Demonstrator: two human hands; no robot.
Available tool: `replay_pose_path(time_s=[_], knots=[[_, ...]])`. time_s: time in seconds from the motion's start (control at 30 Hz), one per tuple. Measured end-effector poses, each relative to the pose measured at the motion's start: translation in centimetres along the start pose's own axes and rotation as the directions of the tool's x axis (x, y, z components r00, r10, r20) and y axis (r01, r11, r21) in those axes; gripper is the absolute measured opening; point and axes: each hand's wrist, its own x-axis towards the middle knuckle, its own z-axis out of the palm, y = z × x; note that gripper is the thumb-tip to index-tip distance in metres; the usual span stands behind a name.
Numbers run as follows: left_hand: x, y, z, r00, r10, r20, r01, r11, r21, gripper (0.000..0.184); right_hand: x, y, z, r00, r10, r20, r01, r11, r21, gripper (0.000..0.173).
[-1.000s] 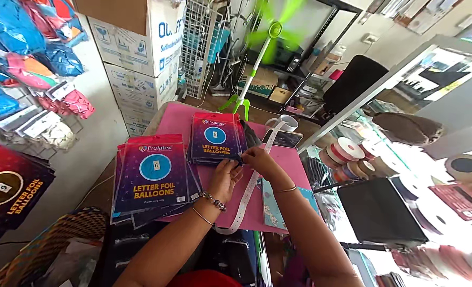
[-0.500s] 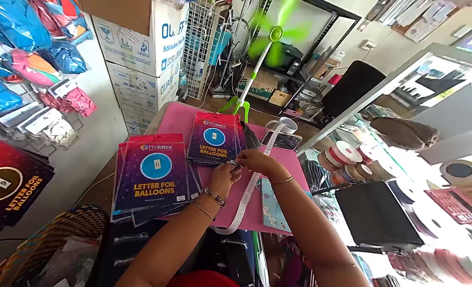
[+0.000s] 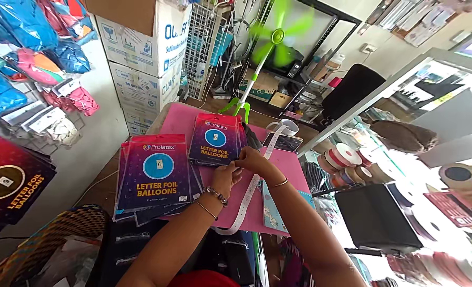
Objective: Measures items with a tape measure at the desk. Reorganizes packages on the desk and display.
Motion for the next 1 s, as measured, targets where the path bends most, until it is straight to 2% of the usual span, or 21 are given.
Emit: replay_pose_path(time_s=[0.1, 0.2, 0.27, 0.37, 0.43, 0.5, 0.6, 0.67, 0.73, 0.83, 0.93, 1.0], knots=[[-0.6, 0.2, 0.1, 0.999, -0.003, -0.035, 0.003, 1.0, -0.004, 0.036, -0.9, 0.3, -0.3, 0.999, 0.05, 0.016, -0.052, 0.959, 0.28, 0.052], [-2.1, 0.4, -0.1, 0.999, -0.01, -0.043, 0.012, 0.999, 0.046, 0.038, -1.1, 0.3, 0.1, 0.992, 0.115, 0.046, -0.121, 0.82, 0.559, 0.044], [-3.4, 0.4, -0.4, 0.999, 0.014, -0.032, -0.011, 0.995, 0.097, 0.034, -0.6, 0.4, 0.8, 0.993, 0.113, 0.044, -0.114, 0.747, 0.655, 0.044], [-5.0, -0.1, -0.8, 0.999, 0.032, 0.006, -0.032, 0.986, 0.164, 0.03, -0.1, -0.4, 1.9, 0.988, 0.131, -0.078, -0.043, 0.726, 0.687, 0.061], [-5.6, -1.2, -1.7, 0.993, 0.038, 0.114, -0.065, 0.968, 0.244, 0.03, -0.1, -1.7, 2.5, 0.987, 0.109, -0.121, 0.005, 0.721, 0.693, 0.07], [-5.5, -2.6, -3.0, 0.959, 0.077, 0.273, -0.175, 0.917, 0.357, 0.037, -0.4, -3.5, 3.2, 0.994, 0.064, -0.092, 0.016, 0.731, 0.683, 0.068], [-5.4, -3.4, -4.0, 0.912, 0.11, 0.394, -0.298, 0.839, 0.455, 0.033, -0.9, -6.3, 4.9, 1.0, -0.011, -0.003, 0.01, 0.734, 0.679, 0.067], [-5.0, -3.6, -4.3, 0.907, 0.129, 0.401, -0.313, 0.842, 0.438, 0.021, -1.2, -7.8, 6.1, 0.999, -0.051, 0.019, 0.023, 0.714, 0.7, 0.063], [-4.8, -3.5, -4.4, 0.914, 0.142, 0.381, -0.298, 0.872, 0.389, 0.013, -1.4, -9.1, 6.6, 0.996, -0.062, -0.063, 0.088, 0.703, 0.706, 0.058], [-4.9, -3.0, -4.6, 0.915, 0.136, 0.379, -0.272, 0.903, 0.332, 0.022, -1.5, -10.0, 5.9, 0.979, -0.093, -0.183, 0.192, 0.728, 0.658, 0.058], [-4.9, -3.0, -4.6, 0.907, 0.138, 0.398, -0.294, 0.883, 0.365, 0.024, -2.5, -10.9, 5.6, 0.977, -0.163, -0.14, 0.214, 0.672, 0.709, 0.059], [-4.9, -3.0, -4.5, 0.902, 0.175, 0.394, -0.343, 0.845, 0.409, 0.016, -3.5, -11.5, 5.7, 0.954, -0.287, -0.093, 0.254, 0.601, 0.757, 0.058]])
